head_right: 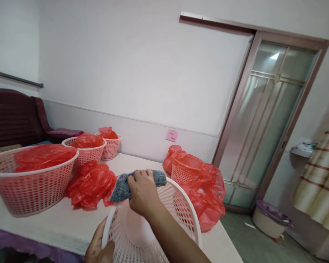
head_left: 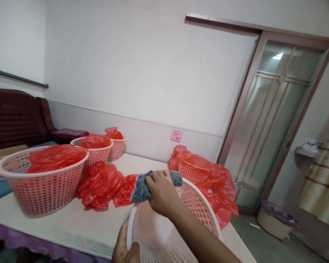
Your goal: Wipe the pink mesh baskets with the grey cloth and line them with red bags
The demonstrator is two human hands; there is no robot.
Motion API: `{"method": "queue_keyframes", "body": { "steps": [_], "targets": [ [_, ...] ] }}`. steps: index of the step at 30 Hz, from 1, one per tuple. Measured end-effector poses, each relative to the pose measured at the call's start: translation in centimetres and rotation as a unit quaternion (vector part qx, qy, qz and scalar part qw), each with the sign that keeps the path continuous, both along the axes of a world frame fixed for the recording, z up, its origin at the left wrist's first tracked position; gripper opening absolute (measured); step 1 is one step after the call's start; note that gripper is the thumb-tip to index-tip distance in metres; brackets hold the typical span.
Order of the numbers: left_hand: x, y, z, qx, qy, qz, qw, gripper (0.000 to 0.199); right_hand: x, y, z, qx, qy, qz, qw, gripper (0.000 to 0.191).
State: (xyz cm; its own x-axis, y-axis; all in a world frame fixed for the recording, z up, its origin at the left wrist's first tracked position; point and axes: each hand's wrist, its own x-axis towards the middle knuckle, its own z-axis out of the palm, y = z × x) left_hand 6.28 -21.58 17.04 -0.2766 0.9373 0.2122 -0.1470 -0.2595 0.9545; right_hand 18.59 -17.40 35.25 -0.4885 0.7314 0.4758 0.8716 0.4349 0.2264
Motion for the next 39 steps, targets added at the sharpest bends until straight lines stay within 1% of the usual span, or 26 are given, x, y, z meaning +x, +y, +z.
{"method": "queue_keyframes", "body": {
  "steps": [3, 5, 7, 10, 13, 15, 17, 20, 23, 25, 26, 28, 30, 31, 33, 35, 38, 39],
  "targets": [
    [0.6, -0.6, 2.1, -0.034, -0.087, 0.02, 0.995, 0.057, 2.1, 0.7, 0.4, 0.01, 0.035, -0.08, 0.996, 0.031],
    [0.8, -0.9, 3.0, -0.042, -0.14, 0.03, 0.989, 0.055, 3.5, 0.8, 0.4, 0.001, 0.061, -0.12, 0.991, 0.035],
    [0.9, -1.0, 3.6, -0.048, -0.18, 0.024, 0.982, 0.053, 4.7, 0.7, 0.4, -0.014, 0.09, -0.146, 0.985, 0.038],
    [0.9, -1.1, 3.9, -0.062, -0.215, 0.002, 0.975, 0.052, 6.2, 0.4, 0.3, -0.025, 0.134, -0.175, 0.975, 0.038],
    [0.6, -1.1, 4.0, -0.076, -0.221, 0.002, 0.972, 0.053, 7.5, -0.1, 0.4, -0.037, 0.176, -0.195, 0.964, 0.03],
    [0.4, -1.2, 4.1, -0.085, -0.215, 0.0, 0.973, 0.054, 8.2, -0.5, 0.4, -0.049, 0.21, -0.197, 0.957, 0.026],
    [0.1, -1.2, 4.3, -0.096, -0.21, -0.014, 0.973, 0.055, 8.9, -1.1, 0.4, -0.058, 0.247, -0.194, 0.948, 0.027],
    [0.0, -1.2, 4.7, -0.103, -0.222, -0.026, 0.969, 0.057, 10.1, -2.1, -0.3, -0.073, 0.312, -0.194, 0.927, 0.035],
    [0.1, -1.1, 4.9, -0.104, -0.253, -0.029, 0.961, 0.058, 11.6, -3.2, -1.7, -0.082, 0.379, -0.181, 0.904, 0.041],
    [0.1, -1.0, 4.9, -0.103, -0.249, -0.024, 0.963, 0.057, 12.6, -3.9, -2.9, -0.074, 0.424, -0.176, 0.886, 0.04],
    [0.1, -1.0, 4.9, -0.101, -0.242, -0.019, 0.965, 0.057, 13.0, -4.3, -3.5, -0.068, 0.452, -0.181, 0.871, 0.036],
    [0.0, -0.9, 4.9, -0.101, -0.235, -0.01, 0.967, 0.057, 13.7, -5.0, -4.7, -0.062, 0.516, -0.194, 0.832, 0.026],
    [-0.1, -0.8, 4.9, -0.105, -0.241, -0.003, 0.965, 0.058, 14.1, -5.7, -5.5, -0.065, 0.564, -0.205, 0.797, 0.016],
    [-0.1, -0.7, 5.0, -0.105, -0.245, 0.001, 0.964, 0.059, 14.1, -6.1, -5.8, -0.068, 0.577, -0.208, 0.787, 0.013],
    [-0.2, -0.6, 5.1, -0.103, -0.253, 0.001, 0.962, 0.06, 14.1, -6.7, -6.1, -0.07, 0.587, -0.213, 0.778, 0.01],
    [-0.3, -0.4, 5.4, -0.106, -0.26, 0.0, 0.96, 0.06, 13.8, -7.5, -6.3, -0.075, 0.608, -0.212, 0.761, 0.01],
    [-0.5, 0.0, 5.7, -0.115, -0.27, 0.006, 0.956, 0.058, 13.0, -8.6, -6.7, -0.094, 0.665, -0.194, 0.715, 0.012],
    [-0.6, 0.2, 5.8, -0.114, -0.272, 0.012, 0.955, 0.059, 12.7, -9.0, -6.9, -0.091, 0.677, -0.188, 0.705, 0.013]
  ]
}}
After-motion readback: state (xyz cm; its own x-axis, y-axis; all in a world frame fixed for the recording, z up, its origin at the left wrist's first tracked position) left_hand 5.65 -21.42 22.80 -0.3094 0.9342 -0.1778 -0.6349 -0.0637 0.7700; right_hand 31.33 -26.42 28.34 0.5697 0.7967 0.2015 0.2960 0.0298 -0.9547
